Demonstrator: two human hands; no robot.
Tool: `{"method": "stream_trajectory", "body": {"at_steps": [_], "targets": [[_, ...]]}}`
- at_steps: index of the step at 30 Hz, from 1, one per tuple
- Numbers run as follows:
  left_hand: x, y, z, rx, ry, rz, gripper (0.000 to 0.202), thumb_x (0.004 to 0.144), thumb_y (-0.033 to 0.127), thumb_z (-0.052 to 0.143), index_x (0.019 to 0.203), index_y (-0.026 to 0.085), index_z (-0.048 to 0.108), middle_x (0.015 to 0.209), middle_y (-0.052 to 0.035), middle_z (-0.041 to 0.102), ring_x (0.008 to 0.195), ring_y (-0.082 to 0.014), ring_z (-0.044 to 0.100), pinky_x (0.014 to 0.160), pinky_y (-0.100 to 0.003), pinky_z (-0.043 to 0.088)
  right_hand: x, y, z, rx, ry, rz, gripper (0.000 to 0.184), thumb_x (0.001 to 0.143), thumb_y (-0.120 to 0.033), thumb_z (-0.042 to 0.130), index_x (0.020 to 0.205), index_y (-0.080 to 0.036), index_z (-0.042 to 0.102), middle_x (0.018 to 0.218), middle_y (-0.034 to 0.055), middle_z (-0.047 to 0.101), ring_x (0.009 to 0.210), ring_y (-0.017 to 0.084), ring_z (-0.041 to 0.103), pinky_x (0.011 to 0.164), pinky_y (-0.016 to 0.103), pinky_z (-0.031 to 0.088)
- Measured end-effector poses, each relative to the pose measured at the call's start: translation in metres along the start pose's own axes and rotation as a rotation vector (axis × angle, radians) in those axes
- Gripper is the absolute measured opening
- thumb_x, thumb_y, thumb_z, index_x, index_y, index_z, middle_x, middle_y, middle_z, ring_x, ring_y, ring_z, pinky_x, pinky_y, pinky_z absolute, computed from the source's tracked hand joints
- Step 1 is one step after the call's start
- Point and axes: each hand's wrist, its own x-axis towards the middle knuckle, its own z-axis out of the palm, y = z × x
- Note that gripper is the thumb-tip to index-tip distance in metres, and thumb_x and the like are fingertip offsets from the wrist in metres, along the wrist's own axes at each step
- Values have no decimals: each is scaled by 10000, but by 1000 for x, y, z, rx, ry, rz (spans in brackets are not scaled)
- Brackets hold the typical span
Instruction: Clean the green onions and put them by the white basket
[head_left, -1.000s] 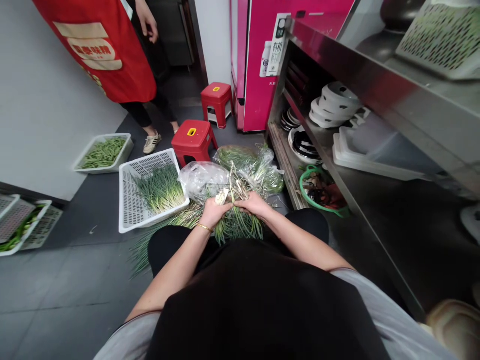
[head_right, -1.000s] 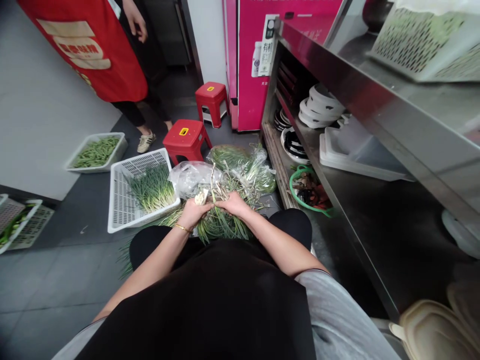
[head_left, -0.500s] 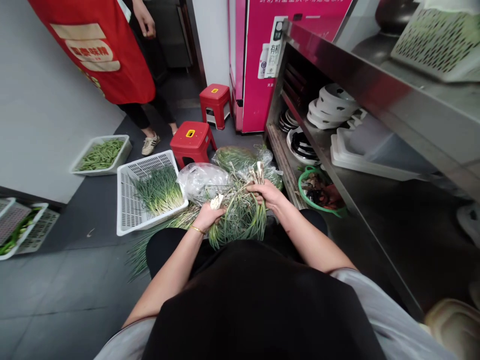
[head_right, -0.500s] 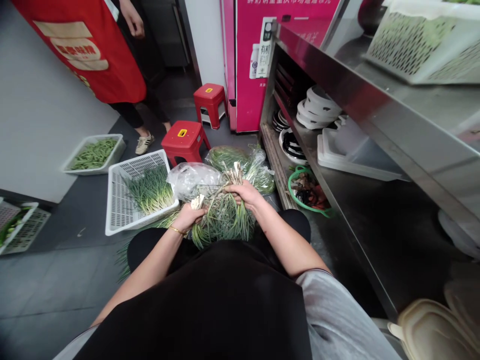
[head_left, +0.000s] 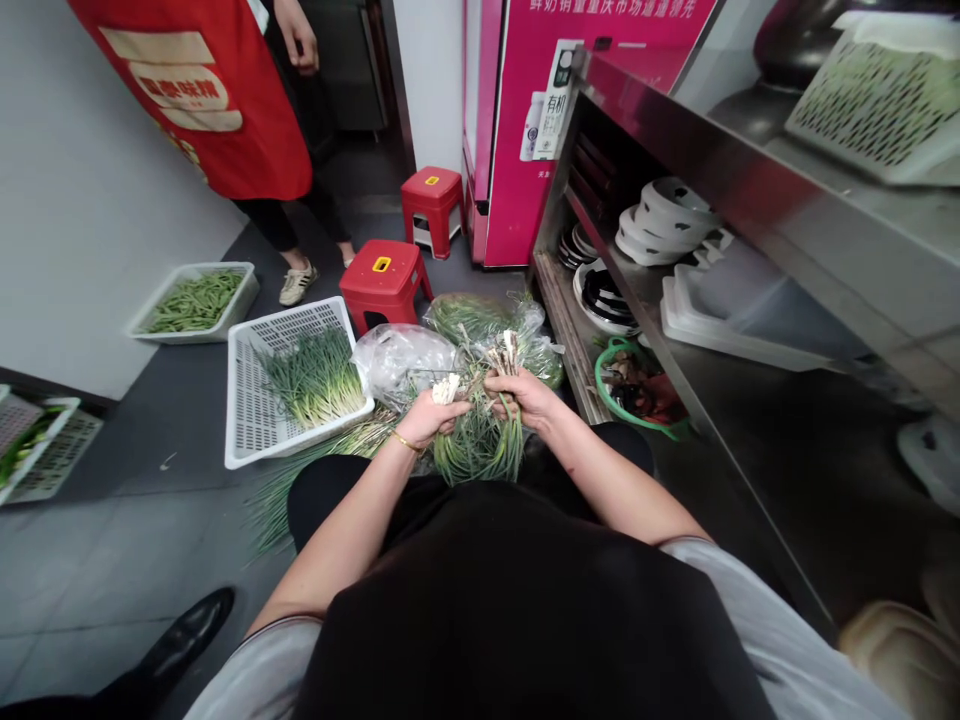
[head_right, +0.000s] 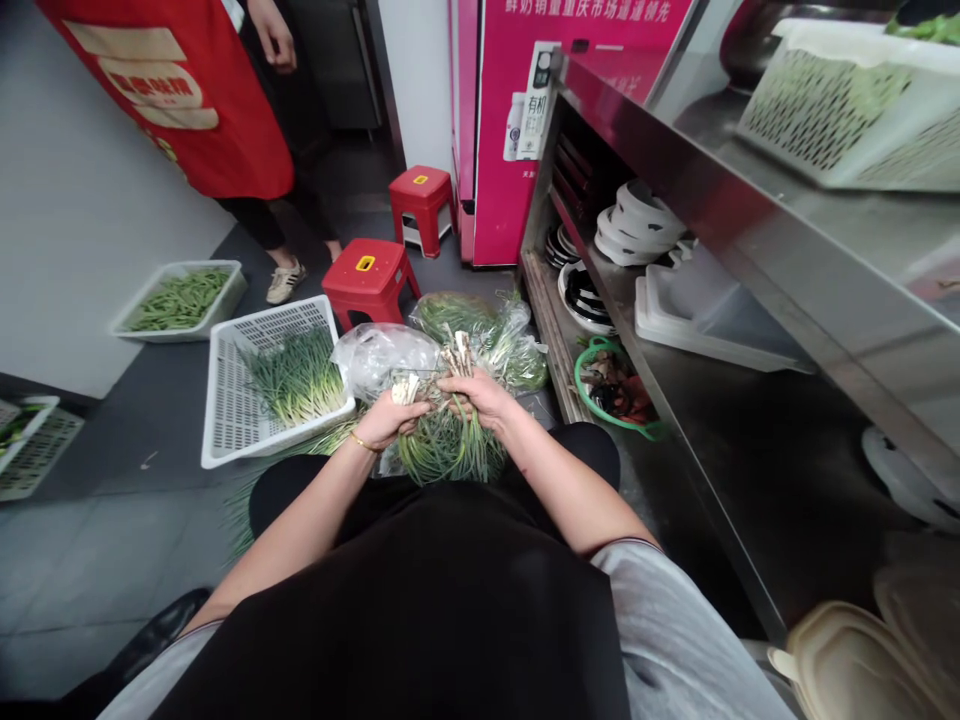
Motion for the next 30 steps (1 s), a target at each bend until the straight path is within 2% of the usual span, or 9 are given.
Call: {"method": "stream_trajectory", "body": {"at_steps": [4, 10, 13, 15, 17, 20, 23, 26, 30], "targets": [[1, -21, -17, 109, 45, -31, 413, 546, 350, 816, 579, 173, 444, 435, 72, 388, 331, -31, 304, 357, -211, 204, -14, -23, -7, 41, 37, -97, 355, 569, -335, 691, 665, -211, 373, 460, -111, 322, 325, 13, 155, 330, 179, 134], [0, -44, -40, 75, 133, -112, 444, 487, 319, 836, 578, 188, 422, 441, 81, 384, 334, -32, 298, 355, -206, 192, -28, -54, -24, -74, 268, -308, 378, 631, -453, 651, 652, -226, 349, 492, -96, 279, 360, 32, 156, 346, 200, 168], [-4, -39, -44, -44, 148, -124, 442, 506, 332, 830, 613, 195, 424, 431, 102, 356, 325, -28, 273, 357, -205, 210, -12, -47, -36, -352, 326, -194, 327, 643, -436, 704, 672, -198, 480, 458, -90, 322, 372, 46, 231, 366, 207, 205], [-7, -32, -43, -68, 144, -113, 431, 532, 341, 820, 620, 197, 423, 422, 106, 343, 322, -31, 277, 361, -205, 221, 6, -33, -38, -632, 418, -116, 294, 622, -379, 749, 682, -166, 556, 472, -61, 414, 423, 72, 357, 416, 215, 297], [-9, -24, -39, -35, 132, -98, 416, 543, 335, 819, 616, 193, 435, 421, 99, 355, 327, -35, 293, 365, -205, 229, 22, -19, -31, -839, 486, -189, 266, 638, -349, 746, 757, -152, 612, 613, -8, 567, 575, 119, 508, 559, 247, 419], [-11, -16, -30, 122, 61, -88, 391, 562, 342, 817, 589, 181, 462, 415, 67, 401, 337, -52, 333, 365, -209, 235, 39, -2, -3, -963, 446, -376, 292, 743, -381, 664, 931, -160, 631, 850, 41, 653, 789, 175, 583, 761, 314, 460], [-13, -13, -22, 208, -26, -87, 353, 581, 355, 811, 614, 167, 514, 433, 44, 442, 350, -72, 365, 363, -218, 251, 48, 6, 28, -1034, 341, -375, 273, 770, -342, 645, 967, -154, 624, 869, 60, 654, 806, 195, 591, 791, 336, 457], [-16, -8, -18, 196, -80, -39, 312, 626, 388, 776, 684, 142, 593, 512, 1, 534, 365, -69, 361, 370, -224, 253, 53, 8, 43, -1026, 248, -388, 209, 765, -307, 645, 909, -157, 623, 840, 54, 649, 796, 191, 587, 795, 322, 452], [-28, 1, -11, 237, -164, -2, 359, 667, 478, 720, 626, 135, 620, 584, -74, 620, 443, -113, 472, 426, -249, 323, 51, 11, 50, -830, 321, -544, 179, 809, -342, 566, 887, -186, 605, 842, 44, 647, 789, 178, 581, 782, 310, 450]]}}
